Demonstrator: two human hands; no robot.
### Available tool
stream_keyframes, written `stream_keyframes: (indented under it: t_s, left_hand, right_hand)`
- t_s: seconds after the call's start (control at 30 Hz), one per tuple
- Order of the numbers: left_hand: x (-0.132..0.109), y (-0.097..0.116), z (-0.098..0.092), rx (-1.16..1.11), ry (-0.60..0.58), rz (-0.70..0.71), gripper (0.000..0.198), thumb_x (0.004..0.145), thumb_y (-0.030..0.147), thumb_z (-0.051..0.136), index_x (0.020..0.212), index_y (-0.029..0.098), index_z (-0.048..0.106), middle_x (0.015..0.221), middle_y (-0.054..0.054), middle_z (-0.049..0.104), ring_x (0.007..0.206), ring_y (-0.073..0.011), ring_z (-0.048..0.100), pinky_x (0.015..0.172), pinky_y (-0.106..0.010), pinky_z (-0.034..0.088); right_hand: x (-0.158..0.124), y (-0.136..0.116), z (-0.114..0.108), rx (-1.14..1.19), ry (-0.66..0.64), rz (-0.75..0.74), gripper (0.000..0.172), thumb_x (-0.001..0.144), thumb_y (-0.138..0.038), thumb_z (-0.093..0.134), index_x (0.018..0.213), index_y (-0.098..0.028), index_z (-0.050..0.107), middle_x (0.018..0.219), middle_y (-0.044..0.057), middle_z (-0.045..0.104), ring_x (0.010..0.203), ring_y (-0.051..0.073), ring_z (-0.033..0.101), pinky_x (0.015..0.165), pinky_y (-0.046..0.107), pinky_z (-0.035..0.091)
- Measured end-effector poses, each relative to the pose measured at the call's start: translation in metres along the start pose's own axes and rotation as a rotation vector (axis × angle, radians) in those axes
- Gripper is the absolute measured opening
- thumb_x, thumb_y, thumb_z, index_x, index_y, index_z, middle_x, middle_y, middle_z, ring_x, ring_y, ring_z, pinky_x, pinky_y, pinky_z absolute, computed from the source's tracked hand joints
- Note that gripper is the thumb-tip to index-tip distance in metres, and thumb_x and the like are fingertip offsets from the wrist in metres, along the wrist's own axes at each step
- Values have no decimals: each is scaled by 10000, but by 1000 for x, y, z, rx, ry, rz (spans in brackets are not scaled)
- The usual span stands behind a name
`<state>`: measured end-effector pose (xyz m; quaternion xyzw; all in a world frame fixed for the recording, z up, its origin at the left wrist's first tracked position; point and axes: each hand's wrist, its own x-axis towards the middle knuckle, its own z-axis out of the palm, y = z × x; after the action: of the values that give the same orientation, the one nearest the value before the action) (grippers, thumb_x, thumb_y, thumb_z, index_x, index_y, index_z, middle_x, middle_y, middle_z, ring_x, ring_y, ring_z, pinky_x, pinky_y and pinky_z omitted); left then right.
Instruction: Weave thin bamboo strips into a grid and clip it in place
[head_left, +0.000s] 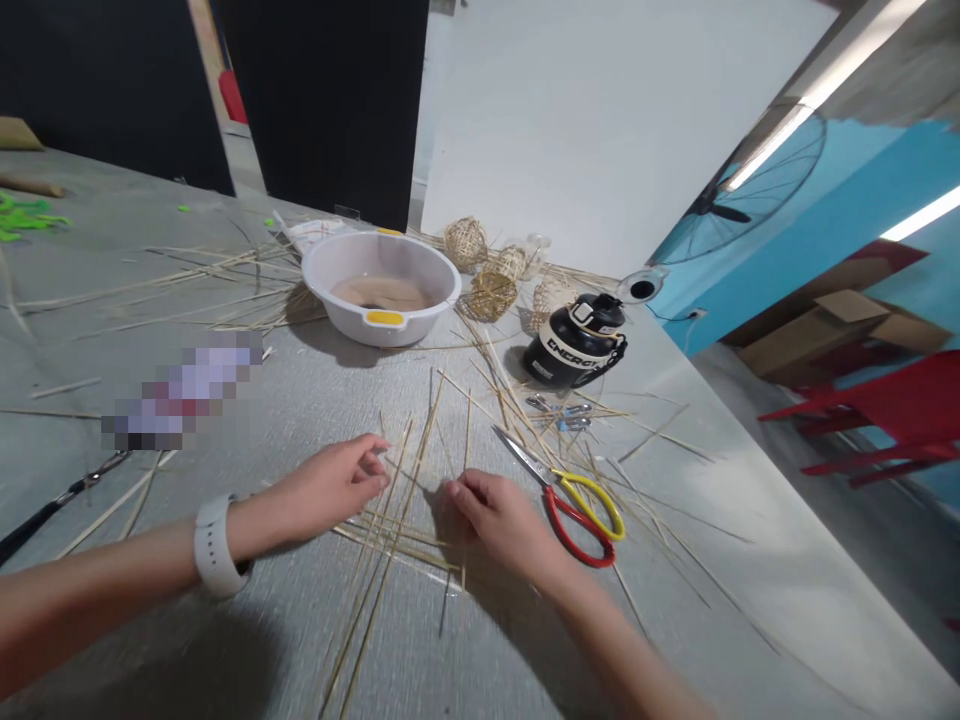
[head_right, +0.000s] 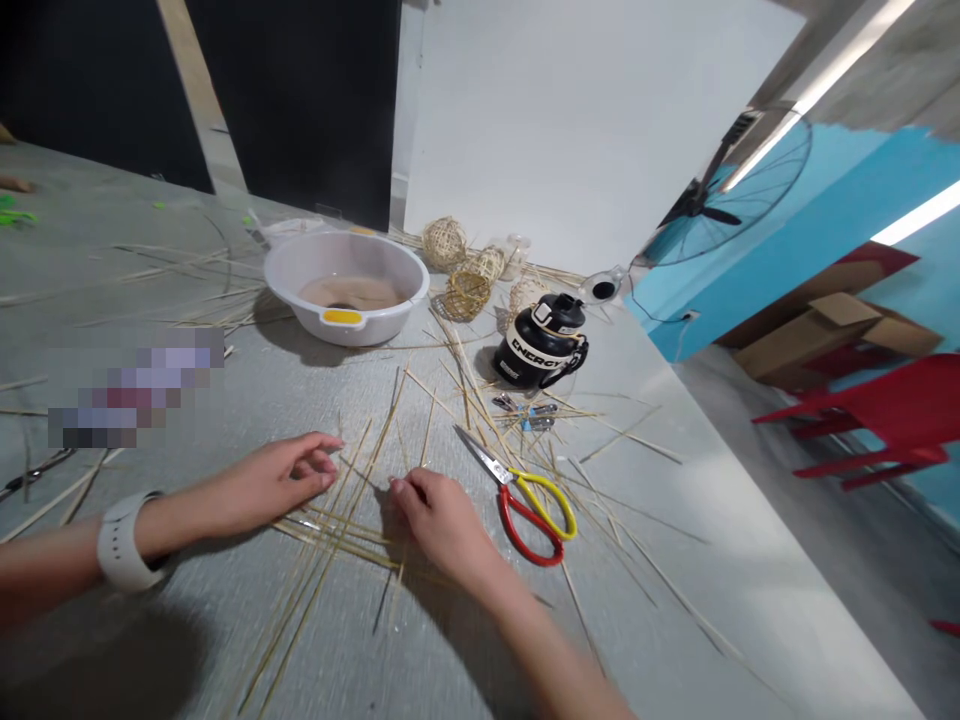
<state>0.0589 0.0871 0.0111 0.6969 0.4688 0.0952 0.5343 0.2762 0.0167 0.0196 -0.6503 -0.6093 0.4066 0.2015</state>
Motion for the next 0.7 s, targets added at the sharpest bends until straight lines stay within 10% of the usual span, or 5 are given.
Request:
stream_keyframes:
  t_s: [0.27,0.7]
  left_hand:
    - [-17,28,-9,-523,-117,-327,640,742,418,627,1262,178,342,1246,-172,484,1070,-285,566,739,-358,530]
    - [-12,24,-9,-410,-179,-328,476,654,401,727,1045,189,559,788,5,618,654,-129,570,463,-197,293]
  right_hand:
    - [6,-10,11,675,-156,294,239,955,-313,390,839,-165,538,652,24,629,525,149,662,399,197,446]
    - [-3,-8,18,988,-143,269,182,909,-343,500,884,-164,527,848,42,633,557,132,688,350,154,404]
